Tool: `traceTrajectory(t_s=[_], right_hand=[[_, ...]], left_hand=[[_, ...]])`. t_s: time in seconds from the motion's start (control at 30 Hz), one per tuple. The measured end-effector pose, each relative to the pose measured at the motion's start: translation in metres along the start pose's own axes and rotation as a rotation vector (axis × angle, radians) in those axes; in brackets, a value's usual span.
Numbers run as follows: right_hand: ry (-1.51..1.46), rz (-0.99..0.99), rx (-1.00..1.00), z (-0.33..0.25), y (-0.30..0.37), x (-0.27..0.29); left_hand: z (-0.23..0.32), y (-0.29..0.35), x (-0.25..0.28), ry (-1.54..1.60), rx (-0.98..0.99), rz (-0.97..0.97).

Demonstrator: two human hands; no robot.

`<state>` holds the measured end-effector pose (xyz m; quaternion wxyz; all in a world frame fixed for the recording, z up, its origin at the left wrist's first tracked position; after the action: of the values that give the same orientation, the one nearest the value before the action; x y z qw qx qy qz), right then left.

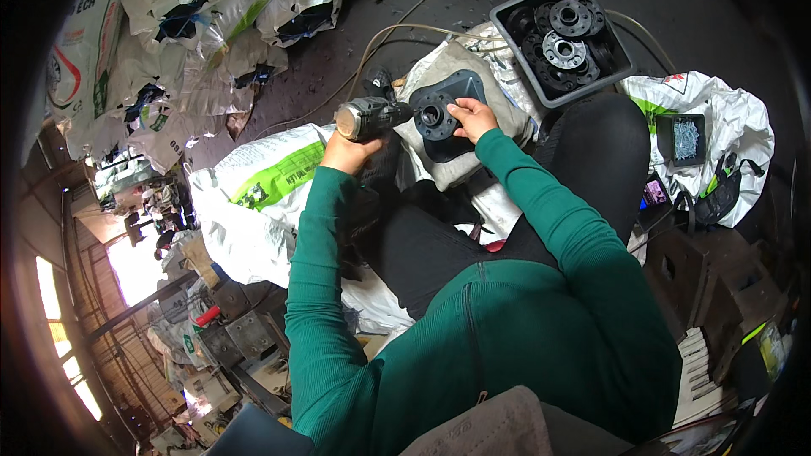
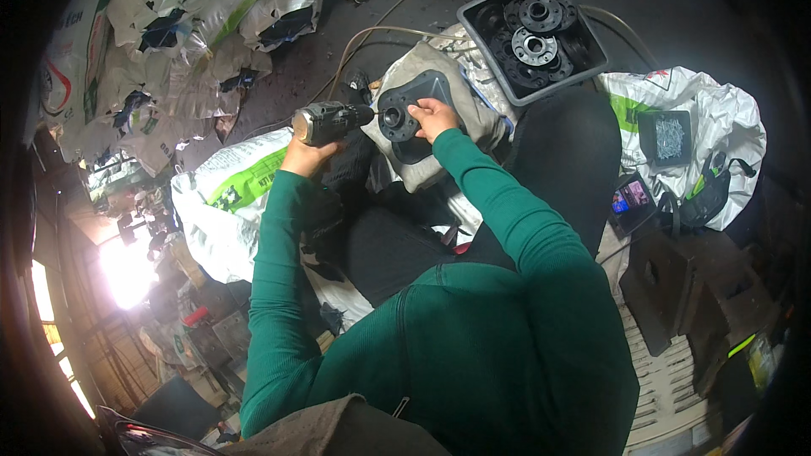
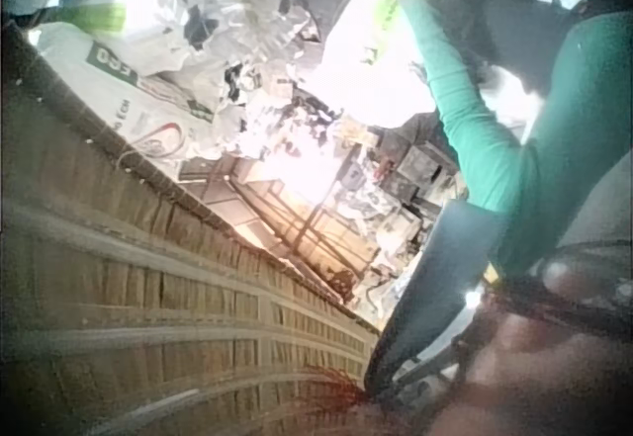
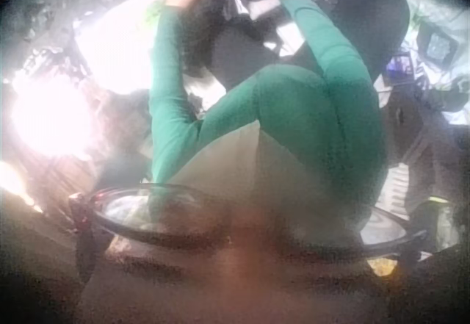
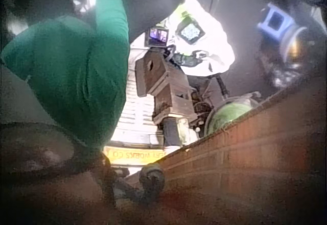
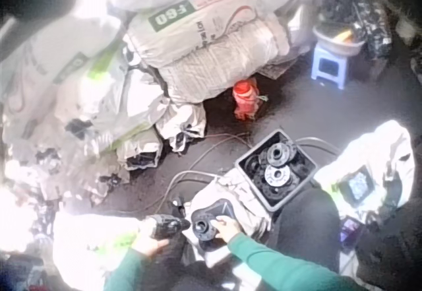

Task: The person sits on the floor and uses a cordless drill to fasten screws into a black metal housing. They repeatedly pick up screws from a nearby tray and insert them into the housing, tightening each one before moving to the next.

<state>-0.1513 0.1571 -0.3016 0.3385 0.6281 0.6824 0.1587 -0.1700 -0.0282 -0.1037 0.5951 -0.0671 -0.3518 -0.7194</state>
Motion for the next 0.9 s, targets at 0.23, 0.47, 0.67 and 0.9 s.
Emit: traceTrajectory(t_s=[0.23, 0.47, 0.67, 0.9], right_hand=[[0.059, 0.152, -0.055, 0.013, 0.004, 0.007], [0.201, 0.212, -0.005, 0.013, 0.001, 0.010], [0.237, 0.203, 0.008, 0.016, -0.003, 0.011], [0.181, 0.176, 0.073, 0.019, -0.008, 0.009]], left_hand=[[0.004, -0.006, -0.006, -0.211, 0.019, -0.058], [0.002, -0.015, -0.014, -0.132, -0.022, -0.102], [0.002, -0.020, -0.014, -0.118, -0.059, -0.072], [-0.008, -0.019, -0.016, -0.228, -0.008, -0.063]])
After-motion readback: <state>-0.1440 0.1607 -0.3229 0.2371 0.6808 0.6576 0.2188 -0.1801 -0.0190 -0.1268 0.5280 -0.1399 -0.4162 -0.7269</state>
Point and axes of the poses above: each hand's wrist, its own y-axis away from the middle knuckle, its own x-axis out of the back of the hand, z = x × y, the point moved 5 cm from there along -y, towards the middle knuckle, and after that the axes turned 14 degrees about y, right-handed, at the moved point
